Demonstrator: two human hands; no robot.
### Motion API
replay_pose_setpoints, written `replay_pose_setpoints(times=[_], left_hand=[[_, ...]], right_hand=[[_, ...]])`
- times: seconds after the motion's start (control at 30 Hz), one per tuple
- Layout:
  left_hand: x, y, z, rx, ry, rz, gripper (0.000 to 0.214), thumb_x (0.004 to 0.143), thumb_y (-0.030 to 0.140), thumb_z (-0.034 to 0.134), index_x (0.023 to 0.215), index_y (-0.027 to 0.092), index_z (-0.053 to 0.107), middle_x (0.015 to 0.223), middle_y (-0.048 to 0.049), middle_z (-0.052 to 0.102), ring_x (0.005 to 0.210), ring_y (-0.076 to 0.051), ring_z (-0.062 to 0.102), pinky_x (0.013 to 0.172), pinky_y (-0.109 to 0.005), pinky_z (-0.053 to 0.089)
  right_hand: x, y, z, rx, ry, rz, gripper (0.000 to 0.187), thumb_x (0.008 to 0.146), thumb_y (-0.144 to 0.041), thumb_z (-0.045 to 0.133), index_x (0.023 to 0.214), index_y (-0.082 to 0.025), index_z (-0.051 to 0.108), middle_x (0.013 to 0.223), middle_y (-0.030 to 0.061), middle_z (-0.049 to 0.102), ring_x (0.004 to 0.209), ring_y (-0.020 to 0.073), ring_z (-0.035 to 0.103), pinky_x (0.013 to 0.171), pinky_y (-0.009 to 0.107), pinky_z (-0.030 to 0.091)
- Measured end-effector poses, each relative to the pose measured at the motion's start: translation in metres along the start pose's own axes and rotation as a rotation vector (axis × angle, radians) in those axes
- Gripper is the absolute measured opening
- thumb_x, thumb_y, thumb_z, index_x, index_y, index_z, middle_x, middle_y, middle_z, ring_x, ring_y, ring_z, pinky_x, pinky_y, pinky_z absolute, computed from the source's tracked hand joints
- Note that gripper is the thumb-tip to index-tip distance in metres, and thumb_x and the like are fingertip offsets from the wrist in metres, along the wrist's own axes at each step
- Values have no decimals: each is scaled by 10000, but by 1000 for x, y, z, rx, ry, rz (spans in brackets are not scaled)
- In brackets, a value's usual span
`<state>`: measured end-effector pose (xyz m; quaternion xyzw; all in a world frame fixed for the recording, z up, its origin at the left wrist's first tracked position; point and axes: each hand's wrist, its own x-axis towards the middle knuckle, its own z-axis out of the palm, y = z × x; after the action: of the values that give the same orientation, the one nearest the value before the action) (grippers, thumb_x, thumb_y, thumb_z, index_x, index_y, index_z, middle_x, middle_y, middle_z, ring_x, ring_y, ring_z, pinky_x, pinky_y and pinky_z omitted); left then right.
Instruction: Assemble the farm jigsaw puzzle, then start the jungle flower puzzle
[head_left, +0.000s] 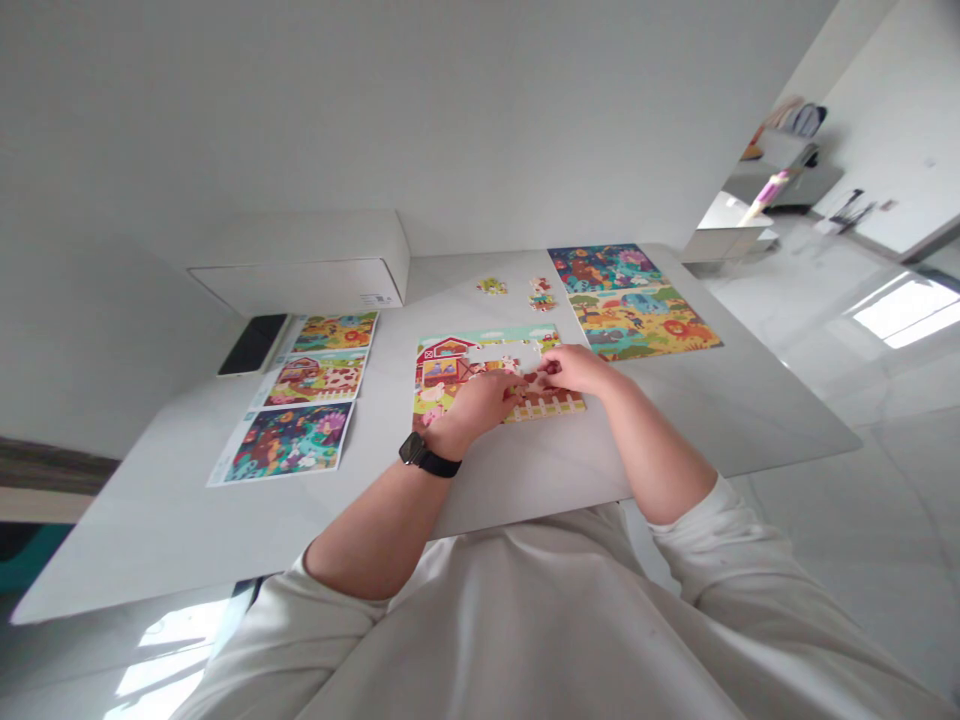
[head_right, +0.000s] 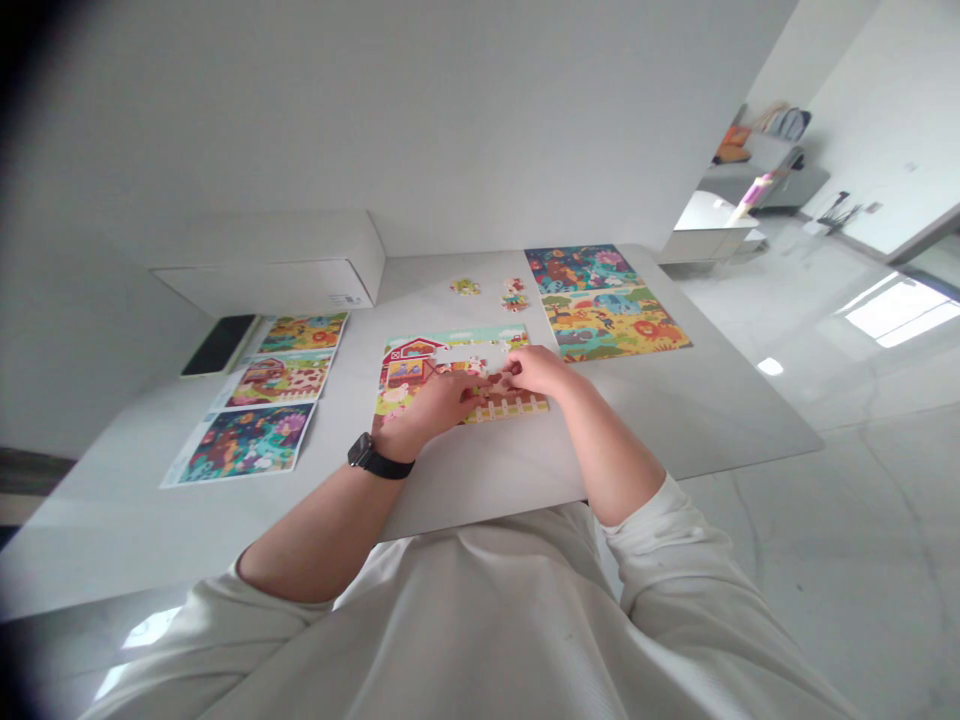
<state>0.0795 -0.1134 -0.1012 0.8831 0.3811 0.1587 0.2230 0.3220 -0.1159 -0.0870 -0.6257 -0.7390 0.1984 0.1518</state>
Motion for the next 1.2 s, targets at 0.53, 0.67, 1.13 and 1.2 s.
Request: replay_pose_setpoints(times=[0.53, 0.67, 1.13, 1.2], left_hand=[[-4, 7, -4, 51, -22, -22, 481, 959, 290, 667, 1433, 223, 708, 1233, -142, 786, 1067, -311, 740, 895, -372, 554], [-4, 11, -5, 75, -55, -5, 474, 986, 327, 662, 1453, 258, 701, 1367, -132, 744, 1203, -312, 710, 986, -368, 541], [-2, 4, -7, 128, -129, 55, 380, 1028, 370, 595, 1356, 329, 783, 1197, -82, 782, 1033, -249, 732, 879, -310, 538], [-1, 2, -7, 120, -124, 81, 374, 1027, 366, 592, 1343, 342, 791, 1164, -77, 781, 1003, -240, 729, 853, -298, 526]], right_hand=[[-1, 8, -8, -8, 104, 120, 66, 910, -288, 796, 945, -234, 781, 925, 50, 817, 814, 198, 716, 746, 283, 462], [-2, 6, -7, -75, -2, 155, 113, 857, -312, 838, 927, -242, 782, 927, 36, 818, 806, 197, 709, 707, 271, 444], [-1, 1, -9, -145, -151, 195, 145, 906, -343, 807, 1002, -239, 777, 986, 32, 820, 839, 187, 706, 703, 264, 432], [0, 2, -8, -121, -161, 189, 140, 902, -317, 810, 1009, -237, 771, 982, 25, 820, 833, 179, 705, 700, 259, 431]])
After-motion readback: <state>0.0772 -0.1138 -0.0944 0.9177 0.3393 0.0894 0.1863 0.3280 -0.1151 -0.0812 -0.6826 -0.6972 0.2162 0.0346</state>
